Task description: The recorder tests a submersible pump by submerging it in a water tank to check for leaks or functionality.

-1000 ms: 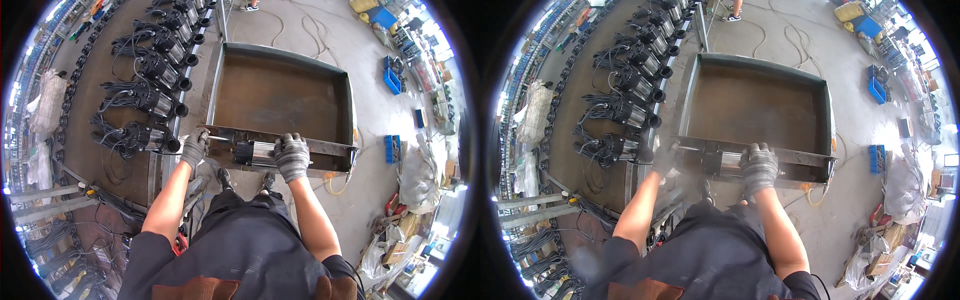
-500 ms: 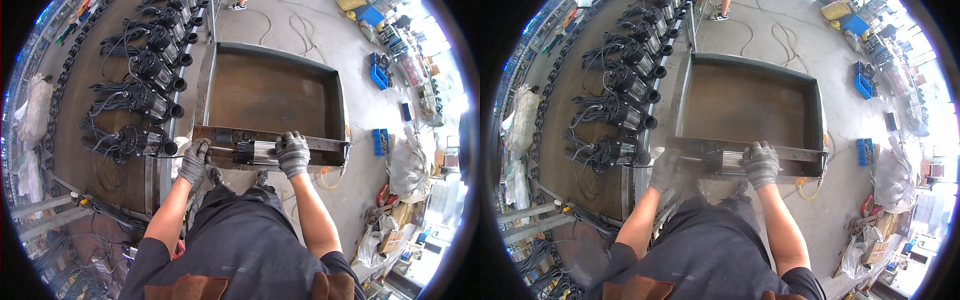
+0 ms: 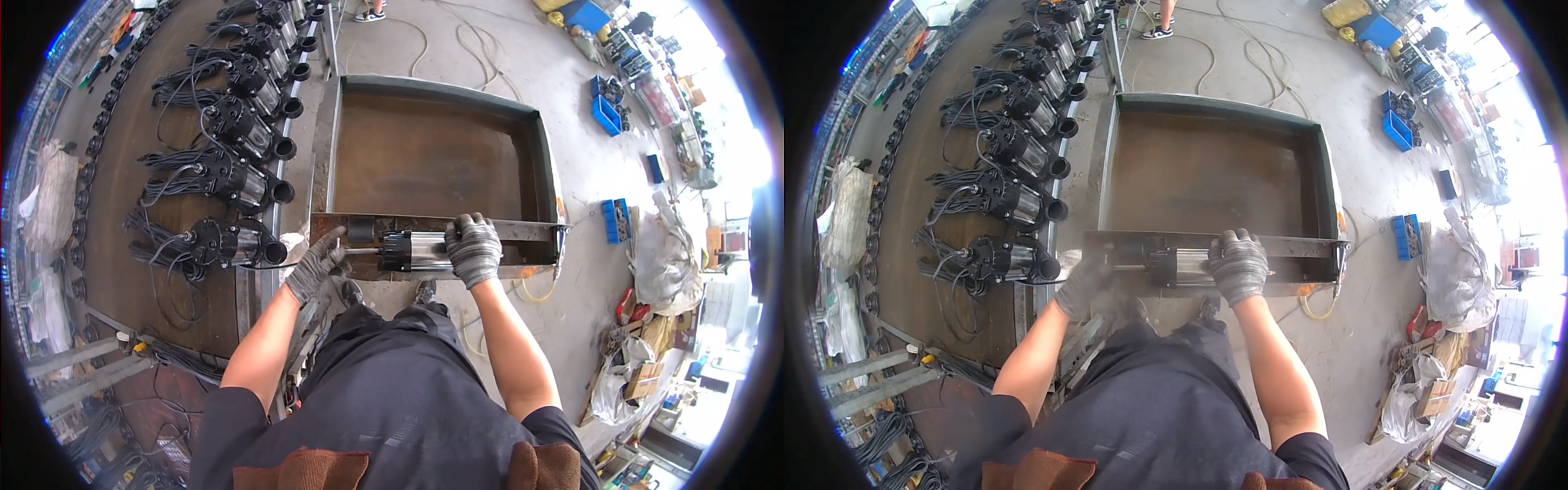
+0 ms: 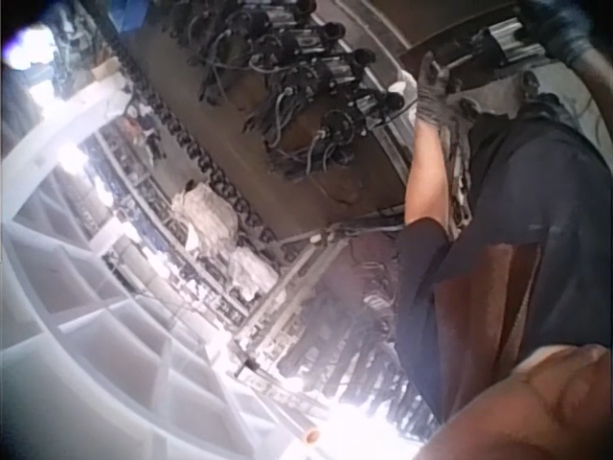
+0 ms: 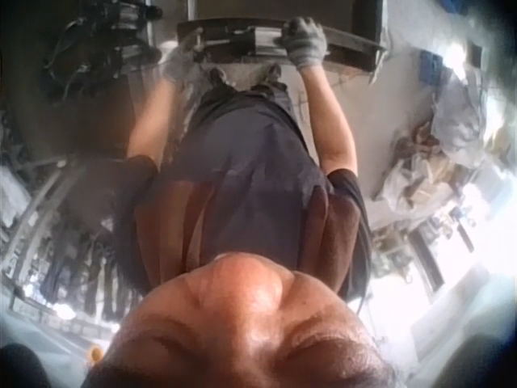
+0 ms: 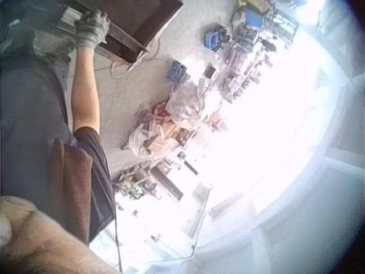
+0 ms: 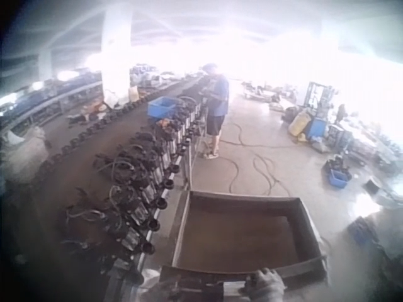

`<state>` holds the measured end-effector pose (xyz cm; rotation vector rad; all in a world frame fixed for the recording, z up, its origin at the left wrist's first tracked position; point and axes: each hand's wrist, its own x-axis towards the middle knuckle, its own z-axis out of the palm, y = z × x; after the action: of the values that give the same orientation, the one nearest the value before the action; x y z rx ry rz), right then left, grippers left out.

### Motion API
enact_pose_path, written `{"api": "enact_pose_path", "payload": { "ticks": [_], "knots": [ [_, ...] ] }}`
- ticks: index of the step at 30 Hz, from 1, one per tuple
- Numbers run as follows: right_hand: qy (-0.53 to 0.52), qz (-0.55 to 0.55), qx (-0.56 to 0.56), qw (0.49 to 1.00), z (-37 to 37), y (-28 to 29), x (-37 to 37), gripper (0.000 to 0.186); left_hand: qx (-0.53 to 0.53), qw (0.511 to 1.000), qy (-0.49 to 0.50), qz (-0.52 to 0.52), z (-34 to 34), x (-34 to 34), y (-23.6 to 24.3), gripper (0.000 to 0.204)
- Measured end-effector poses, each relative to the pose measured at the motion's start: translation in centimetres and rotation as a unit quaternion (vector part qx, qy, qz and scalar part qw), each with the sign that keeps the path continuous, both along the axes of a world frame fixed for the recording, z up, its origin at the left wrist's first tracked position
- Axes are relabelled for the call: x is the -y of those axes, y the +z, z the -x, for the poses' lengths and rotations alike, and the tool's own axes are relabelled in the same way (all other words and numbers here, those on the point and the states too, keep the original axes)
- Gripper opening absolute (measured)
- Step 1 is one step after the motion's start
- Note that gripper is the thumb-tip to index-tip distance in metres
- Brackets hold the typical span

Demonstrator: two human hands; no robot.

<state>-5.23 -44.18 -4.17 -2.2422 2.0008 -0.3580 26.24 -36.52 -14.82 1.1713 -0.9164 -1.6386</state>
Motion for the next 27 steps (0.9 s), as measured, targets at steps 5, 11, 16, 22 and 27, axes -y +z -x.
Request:
{"api": "enact_pose_path", "payload": {
  "ticks": [5, 11, 16, 22, 27],
  "knots": [
    [-0.001, -0.004, -0.008, 1.000, -0.2, 0.1, 0.1, 0.018, 0.343, 0.924, -0.091, 0.146, -0.2, 1.3, 0.3, 0.047],
    [-0.007, -0.013, -0.015, 1.000, -0.3, 0.4, 0.1, 0.018, -0.009, 0.990, 0.013, -0.140, 0.0, 0.6, 0.8, 0.044],
    [-0.010, -0.030, -0.027, 0.999, -0.4, 0.4, 0.1, 0.018, 0.379, 0.886, -0.013, 0.266, 0.3, 0.7, 1.3, 0.043],
    [-0.010, -0.025, -0.024, 0.999, -0.3, 0.3, 0.1, 0.019, 0.002, 0.996, -0.081, -0.040, -0.4, 0.5, 0.4, 0.039],
    [-0.005, -0.015, -0.030, 0.999, -0.3, 0.3, 0.1, 0.020, -0.072, 0.993, -0.081, -0.044, -1.7, 0.8, -0.4, 0.051]
  ]
}}
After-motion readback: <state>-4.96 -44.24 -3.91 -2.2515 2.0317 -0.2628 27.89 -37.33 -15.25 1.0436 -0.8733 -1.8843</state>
